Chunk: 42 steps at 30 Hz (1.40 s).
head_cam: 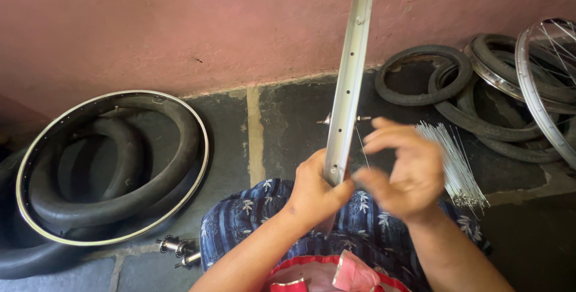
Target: The person sits on the floor lacing spokes into a bicycle rim, threading each spoke through the hub flange and rim holes by hand and turning the rim as they work around it. They repeatedly take new spokes from a bundle on the floor and seat them into the rim.
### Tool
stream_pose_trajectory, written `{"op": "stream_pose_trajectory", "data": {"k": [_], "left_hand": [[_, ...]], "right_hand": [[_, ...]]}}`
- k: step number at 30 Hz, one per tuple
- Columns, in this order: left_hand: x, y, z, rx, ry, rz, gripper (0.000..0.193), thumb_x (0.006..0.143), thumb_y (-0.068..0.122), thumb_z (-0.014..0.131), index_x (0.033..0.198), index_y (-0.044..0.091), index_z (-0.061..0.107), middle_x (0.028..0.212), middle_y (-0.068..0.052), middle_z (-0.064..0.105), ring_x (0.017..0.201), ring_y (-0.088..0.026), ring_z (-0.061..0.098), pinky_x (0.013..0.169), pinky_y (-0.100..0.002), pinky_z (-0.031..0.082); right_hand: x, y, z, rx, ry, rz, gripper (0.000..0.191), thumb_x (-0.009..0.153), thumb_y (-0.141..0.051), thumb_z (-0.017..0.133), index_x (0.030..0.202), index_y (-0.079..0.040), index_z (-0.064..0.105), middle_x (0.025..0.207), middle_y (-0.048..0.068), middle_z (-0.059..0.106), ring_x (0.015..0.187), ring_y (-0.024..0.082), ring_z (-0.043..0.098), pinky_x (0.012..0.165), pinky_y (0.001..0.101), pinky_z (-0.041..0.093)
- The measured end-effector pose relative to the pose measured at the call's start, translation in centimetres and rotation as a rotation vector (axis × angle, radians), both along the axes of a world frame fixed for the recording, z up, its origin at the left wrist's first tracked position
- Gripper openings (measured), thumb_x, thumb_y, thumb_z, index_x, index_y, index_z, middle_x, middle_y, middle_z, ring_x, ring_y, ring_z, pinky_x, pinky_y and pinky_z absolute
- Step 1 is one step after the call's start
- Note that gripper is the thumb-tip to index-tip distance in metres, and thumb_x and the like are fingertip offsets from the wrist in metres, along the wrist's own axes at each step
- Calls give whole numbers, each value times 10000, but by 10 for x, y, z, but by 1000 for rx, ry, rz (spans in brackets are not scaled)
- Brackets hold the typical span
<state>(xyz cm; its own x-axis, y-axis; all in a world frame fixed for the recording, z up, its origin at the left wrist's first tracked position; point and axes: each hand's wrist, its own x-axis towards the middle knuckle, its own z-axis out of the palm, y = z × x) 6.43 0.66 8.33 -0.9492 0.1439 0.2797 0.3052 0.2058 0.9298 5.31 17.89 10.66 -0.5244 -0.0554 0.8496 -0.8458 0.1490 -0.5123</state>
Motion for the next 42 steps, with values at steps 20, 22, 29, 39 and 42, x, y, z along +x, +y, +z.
{"op": "stream_pose_trajectory", "data": {"k": [20, 22, 29, 39, 42], "left_hand": [[-14, -10, -6, 44, 69, 40, 205, 762, 83, 677, 962, 43, 697, 837, -75, 710, 768, -160, 703, 735, -316, 579], [-30, -9, -1, 38, 63, 44, 202, 767, 104, 672, 958, 45, 704, 821, -78, 719, 764, -158, 702, 739, -317, 578], [-113, 2, 19, -105, 334, 217, 501, 774, 206, 781, 1193, 24, 577, 1079, -186, 659, 1023, -332, 656, 892, -410, 521], [-56, 5, -87, 234, 76, 88, 305, 902, 52, 733, 1150, 39, 556, 1012, -65, 723, 932, -119, 666, 815, -305, 542], [-52, 4, -67, 234, 89, 21, 332, 892, 44, 730, 1168, 34, 547, 1027, -79, 715, 953, -120, 665, 833, -303, 547]], "right_hand": [[-139, -4, -185, 781, -97, -1011, 294, 906, -247, 654, 642, -122, 623, 674, 73, 681, 646, 289, 679, 600, 444, 537], [-137, 1, -185, 808, -121, -1024, 262, 889, -223, 643, 649, -125, 610, 679, 72, 676, 650, 291, 675, 616, 449, 541], [-122, 11, -183, 693, -537, -863, 191, 846, -264, 659, 747, -100, 656, 778, 119, 721, 687, 374, 684, 591, 524, 530], [-107, 17, -193, -413, -1296, 120, 142, 948, -199, 657, 921, -63, 624, 690, 16, 605, 516, 89, 499, 478, 249, 408], [-91, 22, -174, -635, -1359, 269, 135, 936, -210, 666, 955, -86, 616, 692, -9, 580, 501, 66, 461, 461, 228, 385]]}}
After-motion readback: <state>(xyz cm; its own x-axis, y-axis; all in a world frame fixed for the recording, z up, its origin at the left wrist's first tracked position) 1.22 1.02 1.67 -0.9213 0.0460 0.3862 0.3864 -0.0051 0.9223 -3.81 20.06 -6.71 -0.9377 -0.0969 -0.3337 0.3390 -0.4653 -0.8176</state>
